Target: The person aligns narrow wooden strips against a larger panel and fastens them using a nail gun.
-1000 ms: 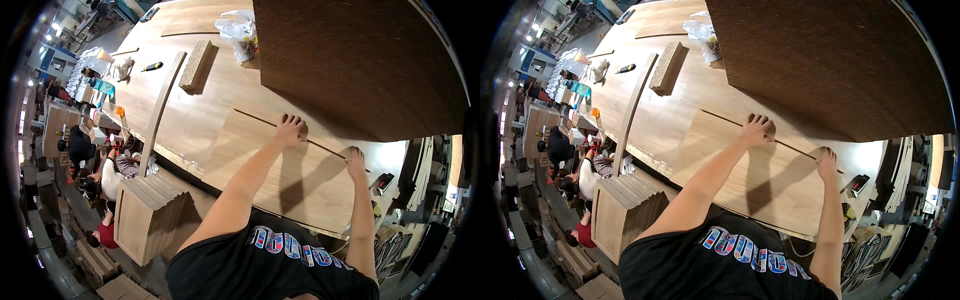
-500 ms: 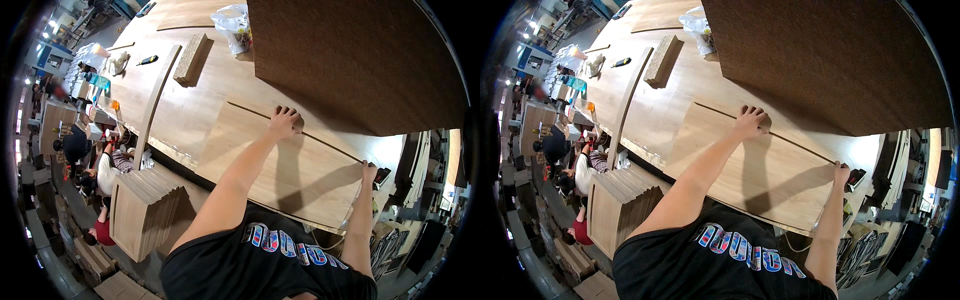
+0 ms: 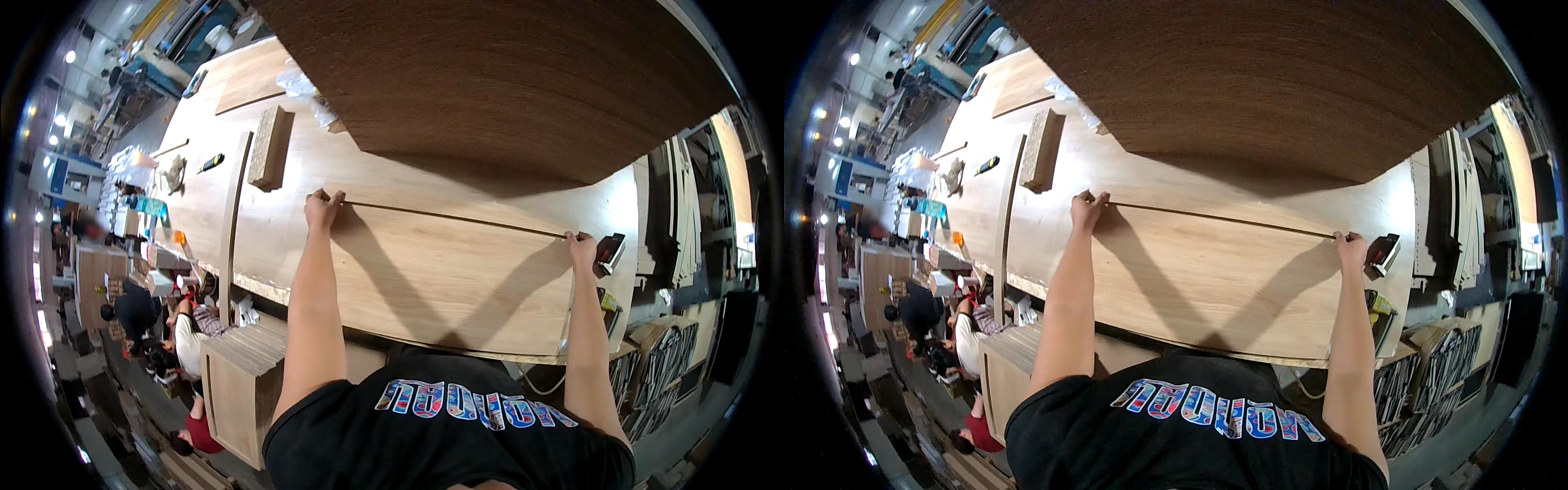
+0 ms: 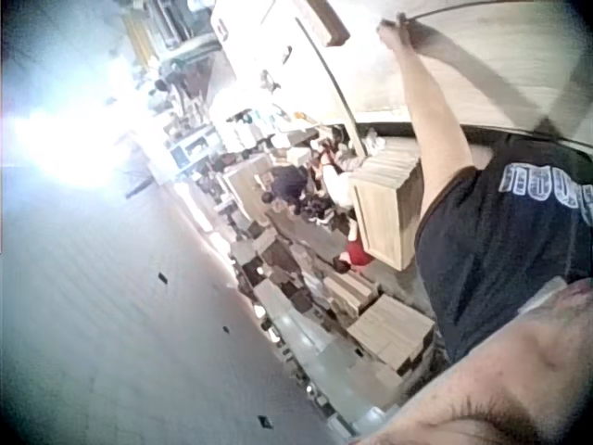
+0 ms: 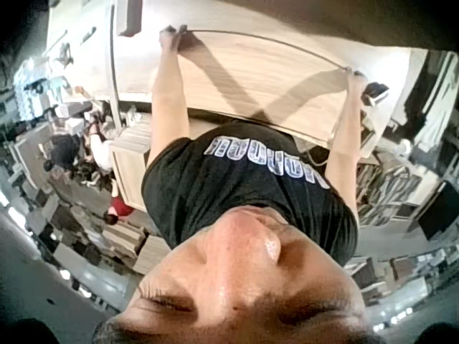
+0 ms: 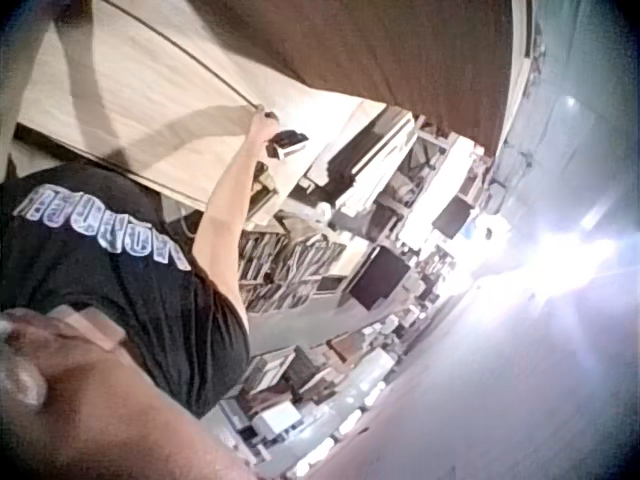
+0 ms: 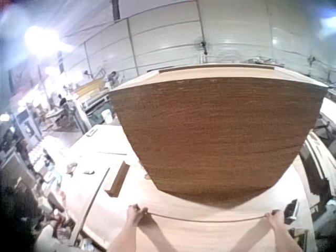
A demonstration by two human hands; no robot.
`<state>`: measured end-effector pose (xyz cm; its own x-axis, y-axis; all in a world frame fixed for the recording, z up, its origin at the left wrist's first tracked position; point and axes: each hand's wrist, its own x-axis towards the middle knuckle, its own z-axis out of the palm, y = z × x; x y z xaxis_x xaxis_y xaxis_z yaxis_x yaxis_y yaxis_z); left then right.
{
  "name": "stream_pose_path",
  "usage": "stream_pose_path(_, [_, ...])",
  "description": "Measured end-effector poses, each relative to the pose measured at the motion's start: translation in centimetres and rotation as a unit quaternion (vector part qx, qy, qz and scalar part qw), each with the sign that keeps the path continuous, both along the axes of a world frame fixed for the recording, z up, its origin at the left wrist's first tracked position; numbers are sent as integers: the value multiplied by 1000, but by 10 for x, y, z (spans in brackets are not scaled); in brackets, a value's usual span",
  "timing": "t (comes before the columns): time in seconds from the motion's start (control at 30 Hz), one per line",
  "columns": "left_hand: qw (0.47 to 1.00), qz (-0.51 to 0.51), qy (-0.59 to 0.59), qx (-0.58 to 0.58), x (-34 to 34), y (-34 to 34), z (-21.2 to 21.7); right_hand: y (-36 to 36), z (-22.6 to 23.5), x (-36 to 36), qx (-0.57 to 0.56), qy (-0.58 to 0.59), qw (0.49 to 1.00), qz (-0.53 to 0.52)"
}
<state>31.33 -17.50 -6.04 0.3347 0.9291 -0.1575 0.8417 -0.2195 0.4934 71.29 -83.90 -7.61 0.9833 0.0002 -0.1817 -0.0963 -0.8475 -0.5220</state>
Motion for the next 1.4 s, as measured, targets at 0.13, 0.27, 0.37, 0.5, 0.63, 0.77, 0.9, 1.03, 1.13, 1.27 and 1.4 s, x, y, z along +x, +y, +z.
stream_pose_path(0.13, [998, -45, -53, -8, 22, -2, -13, -19, 16, -5, -23, -18, 1000, 9])
stream_pose_path(0.27, [992, -41, -122, 2, 1, 15, -19, 7, 30, -6, -28, 11, 1000, -7])
stream_pose_path(0.37, [996, 28, 82, 1, 72, -36, 15, -18, 29, -2, -25, 6, 997, -72])
stream_pose_path(0.5, [943, -136, -100, 287, 111, -96, -3, 18, 50, -7, 4, 67, 995, -67])
stream_pose_path(0.63, [862, -495, -6, 110, 232, -275, 22, 15, 50, 0, -7, 93, 993, -69])
stream_pose_path(0.77, [801, -597, -35, 28, 306, -401, 54, -1, 40, 17, -11, 135, 990, -39])
stream_pose_path(0.9, [773, -632, 55, 4, 342, -436, 53, 5, 53, 8, 14, 158, 986, -58])
stream_pose_path(1.03, [766, -641, -1, 49, 345, -436, 37, 4, 53, 10, 53, 177, 979, -89])
stream_pose_path(1.13, [767, -637, 2, 70, 342, -436, 27, 3, 60, 3, 83, 172, 978, -89])
stream_pose_path(1.27, [760, -646, 7, 73, 343, -437, 26, 3, 63, -5, 94, 155, 978, -102])
stream_pose_path(1.4, [767, -638, 7, 75, 342, -442, 36, 2, 62, -5, 87, 152, 979, -103])
